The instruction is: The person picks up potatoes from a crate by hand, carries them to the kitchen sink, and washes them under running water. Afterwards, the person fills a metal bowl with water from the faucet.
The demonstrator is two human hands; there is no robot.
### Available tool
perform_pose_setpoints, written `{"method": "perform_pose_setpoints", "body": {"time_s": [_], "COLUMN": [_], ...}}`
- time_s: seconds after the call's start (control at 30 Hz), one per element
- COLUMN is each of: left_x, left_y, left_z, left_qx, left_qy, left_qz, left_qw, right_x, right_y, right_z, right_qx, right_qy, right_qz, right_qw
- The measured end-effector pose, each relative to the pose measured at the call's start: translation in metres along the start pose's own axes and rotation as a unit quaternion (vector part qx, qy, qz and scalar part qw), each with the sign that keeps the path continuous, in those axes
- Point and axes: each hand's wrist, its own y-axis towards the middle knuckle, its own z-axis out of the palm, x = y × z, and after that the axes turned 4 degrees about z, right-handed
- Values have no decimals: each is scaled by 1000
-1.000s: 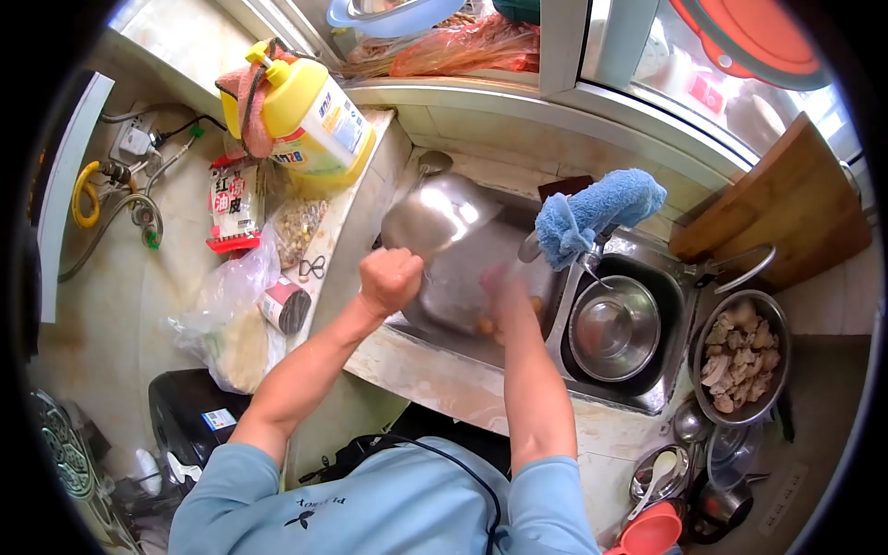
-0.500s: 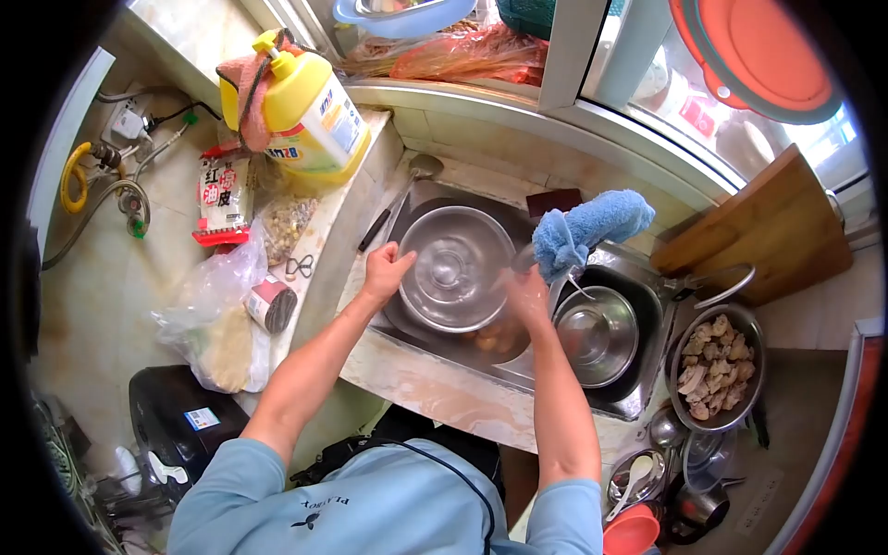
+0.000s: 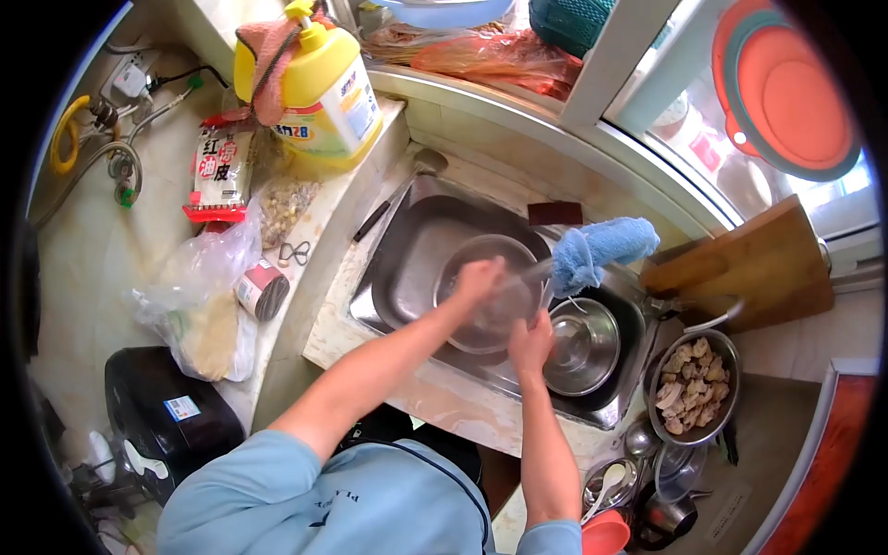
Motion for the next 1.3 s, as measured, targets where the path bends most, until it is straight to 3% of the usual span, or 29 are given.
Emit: {"method": "perform_pose_setpoints", "body": {"time_s": [0.03,0.07,0.17,0.27,0.3,0.33,0.37,0.4,0.47,0.5,0.53,0.57,0.6,0.63,0.67,0.7,0.73,0.77,0.8,0.9,0.97,1.0,1.07,1.1,1.17,1.2,1.23,1.27,1.3], "left_x": [2,1,12,1,10,27,29,32,34,51,63,109,84,54,71,78,85,59,57,15,15,35,27,31,58,55,54,65,36], "left_y": [0,3,14,16,25,34,32,32,32,41,39,62,28,-5,-4,-13,-22,-45,-42,14,22,34,8,6,1,0,-4,-17,-34], "left_z": [13,24,23,-12,-25,-42,-44,-40,-17,1,15,17,30,31,30,17,3,-25,-50,-102,-78,-63,-24,-3,35,34,23,19,2], "left_qx": [14,26,100,157,93,47,-37,-37,-202,-258,-220,-114,-113,-3,141,195,295,326,358,359,243,152,117,121,108,170,273,270,348], "left_qy": [19,-51,-54,162,239,294,223,223,326,200,66,189,119,165,5,14,-38,256,369,697,728,682,576,583,210,114,110,54,196], "left_qz": [58,5,92,179,99,118,122,119,140,135,240,367,420,287,122,140,156,237,290,398,441,520,412,314,252,213,230,229,133], "left_qw": [998,998,989,958,961,947,966,967,913,936,943,904,892,944,983,971,942,879,807,476,466,491,696,739,939,955,927,933,907], "right_x": [15,16,9,28,25,18,14,10,5,12,18,24,26,16,39,36,31,25,26,25,24,27,37,41,41,38,34,28,17], "right_y": [-8,-12,-13,-19,-23,-25,-27,-33,-42,-46,-45,-40,-31,-22,-15,-9,-1,2,1,-8,-21,-22,-17,-13,-10,-4,-3,-3,0], "right_z": [-3,-5,-9,-18,-17,-15,-10,-2,16,24,22,15,12,11,4,-2,-10,-11,-12,-15,-4,-1,-1,-1,-4,-1,-3,-7,-11], "right_qx": [-4,0,-43,-56,-59,-49,-36,-36,-8,0,6,22,36,8,-5,-5,-8,0,-2,12,30,36,32,46,49,28,48,52,44], "right_qy": [41,43,76,97,96,100,104,69,121,196,195,150,107,78,178,119,59,54,55,26,132,132,247,210,111,57,113,113,106], "right_qz": [-1,-3,14,29,32,27,22,28,93,119,120,119,115,44,41,11,-20,-39,-38,-30,96,98,141,128,83,41,117,114,99], "right_qw": [999,999,996,993,993,993,994,997,988,973,973,981,987,996,983,993,998,998,998,999,986,986,958,968,989,997,986,986,989]}}
